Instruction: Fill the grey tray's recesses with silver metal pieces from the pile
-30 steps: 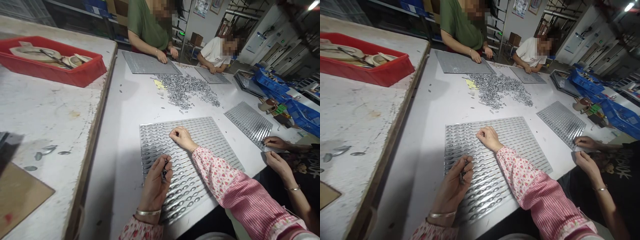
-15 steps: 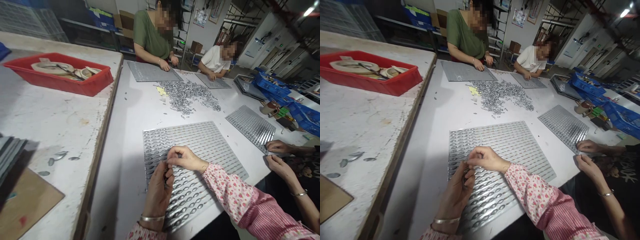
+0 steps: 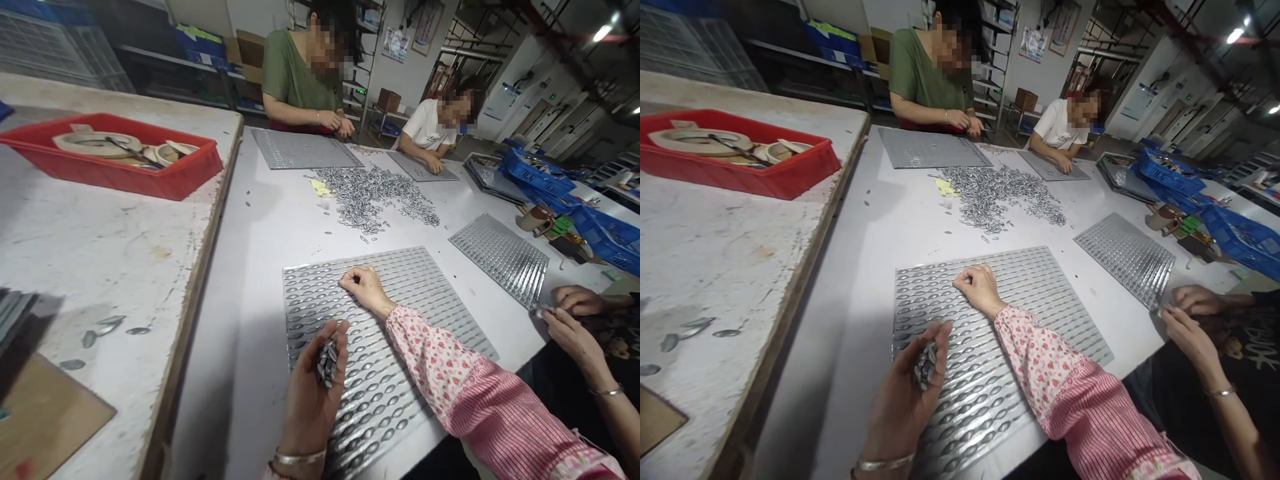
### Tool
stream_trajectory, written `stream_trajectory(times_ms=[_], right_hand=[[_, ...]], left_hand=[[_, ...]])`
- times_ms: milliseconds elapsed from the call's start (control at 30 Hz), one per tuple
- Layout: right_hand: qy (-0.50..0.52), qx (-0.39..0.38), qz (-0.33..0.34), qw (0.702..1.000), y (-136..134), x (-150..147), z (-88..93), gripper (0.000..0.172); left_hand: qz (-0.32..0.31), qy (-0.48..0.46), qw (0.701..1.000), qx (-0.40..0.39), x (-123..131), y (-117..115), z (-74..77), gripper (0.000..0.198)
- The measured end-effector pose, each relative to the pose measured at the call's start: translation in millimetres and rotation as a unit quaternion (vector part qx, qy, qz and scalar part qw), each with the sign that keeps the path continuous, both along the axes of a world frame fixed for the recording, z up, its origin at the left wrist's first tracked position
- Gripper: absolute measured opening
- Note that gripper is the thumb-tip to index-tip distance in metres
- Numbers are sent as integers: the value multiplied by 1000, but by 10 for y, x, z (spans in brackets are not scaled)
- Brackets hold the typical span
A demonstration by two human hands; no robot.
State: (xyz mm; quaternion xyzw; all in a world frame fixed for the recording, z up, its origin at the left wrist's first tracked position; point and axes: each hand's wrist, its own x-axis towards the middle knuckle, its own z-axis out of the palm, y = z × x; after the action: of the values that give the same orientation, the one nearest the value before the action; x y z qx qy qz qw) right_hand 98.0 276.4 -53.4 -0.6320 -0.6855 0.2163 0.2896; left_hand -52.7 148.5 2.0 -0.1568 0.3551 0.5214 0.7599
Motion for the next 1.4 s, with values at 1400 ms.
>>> stream_trajectory(times_ms=[1400], right_hand=[[158,-59,76,983,179,155,47,15]], left_hand=[[-1,2,1000,27,-2,-21,-63,18]])
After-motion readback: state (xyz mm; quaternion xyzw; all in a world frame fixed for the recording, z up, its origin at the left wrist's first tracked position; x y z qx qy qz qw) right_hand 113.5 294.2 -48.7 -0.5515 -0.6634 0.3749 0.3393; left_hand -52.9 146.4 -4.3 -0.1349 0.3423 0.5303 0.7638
